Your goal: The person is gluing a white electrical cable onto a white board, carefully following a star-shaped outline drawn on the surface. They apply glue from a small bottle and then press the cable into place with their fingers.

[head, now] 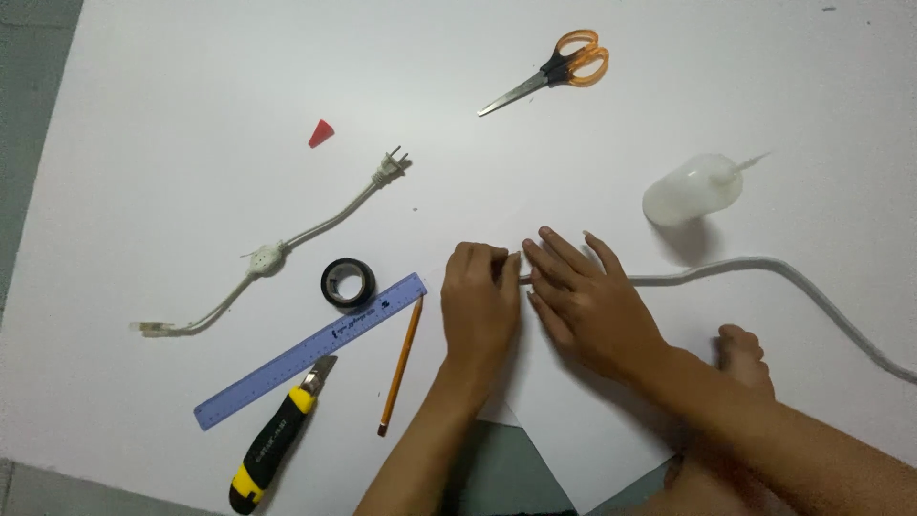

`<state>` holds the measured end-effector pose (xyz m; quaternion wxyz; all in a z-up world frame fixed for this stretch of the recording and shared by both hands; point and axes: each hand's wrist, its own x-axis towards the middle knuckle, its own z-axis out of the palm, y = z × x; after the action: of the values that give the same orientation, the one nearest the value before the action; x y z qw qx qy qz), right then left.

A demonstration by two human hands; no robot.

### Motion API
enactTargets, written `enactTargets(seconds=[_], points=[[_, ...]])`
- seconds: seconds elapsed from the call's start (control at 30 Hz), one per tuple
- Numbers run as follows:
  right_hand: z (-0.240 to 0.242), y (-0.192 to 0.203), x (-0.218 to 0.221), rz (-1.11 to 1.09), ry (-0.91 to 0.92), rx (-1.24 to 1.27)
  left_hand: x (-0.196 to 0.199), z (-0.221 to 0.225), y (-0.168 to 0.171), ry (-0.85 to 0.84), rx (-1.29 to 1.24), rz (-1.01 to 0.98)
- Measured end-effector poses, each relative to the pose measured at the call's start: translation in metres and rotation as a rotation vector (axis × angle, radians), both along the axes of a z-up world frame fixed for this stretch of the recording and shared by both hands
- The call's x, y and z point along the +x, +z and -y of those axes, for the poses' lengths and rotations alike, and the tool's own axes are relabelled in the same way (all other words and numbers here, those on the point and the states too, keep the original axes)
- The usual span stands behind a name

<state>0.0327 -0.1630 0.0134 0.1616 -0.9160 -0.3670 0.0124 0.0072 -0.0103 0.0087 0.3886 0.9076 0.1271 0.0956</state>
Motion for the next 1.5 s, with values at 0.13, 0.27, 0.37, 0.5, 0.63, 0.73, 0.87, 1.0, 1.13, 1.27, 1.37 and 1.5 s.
enactTargets(seconds=[0.13,0.27,0.37,0.5,0.63,0.73,0.87,1.0,1.13,1.27,1.37,1.5], points=[[0.001,-0.001,0.001,-0.005,0.006,-0.012,-0.001,0.007,-0.007,0.068,-0.037,0.043],[0.001,0.0,0.001,0.006,0.0,-0.001,-0.001,0.011,-0.011,0.073,0.023,0.087],[0.004,-0.001,0.0,-0.007,-0.019,0.0,0.0,0.013,-0.015,0.102,0.058,0.12],[0.003,-0.002,-0.001,-0.041,-0.039,-0.007,0.003,-0.003,-0.006,0.153,-0.206,-0.147],[0.003,-0.004,0.0,-0.024,-0.017,-0.025,0.006,-0.035,-0.002,0.054,-0.325,-0.246],[0.003,-0.004,0.001,-0.052,-0.026,-0.031,0.008,-0.046,0.016,-0.015,-0.321,-0.35],[0.003,-0.002,-0.001,-0.065,-0.029,-0.054,0.005,-0.048,0.022,-0.101,-0.311,-0.397],[0.004,0.0,0.001,-0.06,-0.015,-0.055,0.002,-0.049,0.021,-0.097,-0.321,-0.353],[0.005,-0.002,0.002,-0.088,-0.032,-0.047,0.0,-0.046,0.024,-0.067,-0.297,-0.369],[0.006,-0.003,0.0,-0.049,-0.041,-0.055,0.001,-0.052,0.02,-0.156,-0.26,-0.349],[0.006,-0.001,0.0,-0.042,-0.027,-0.059,0.001,-0.055,0.033,-0.283,-0.18,-0.3],[0.006,0.001,0.0,-0.063,-0.043,-0.039,0.005,-0.05,0.038,-0.395,-0.059,-0.245]])
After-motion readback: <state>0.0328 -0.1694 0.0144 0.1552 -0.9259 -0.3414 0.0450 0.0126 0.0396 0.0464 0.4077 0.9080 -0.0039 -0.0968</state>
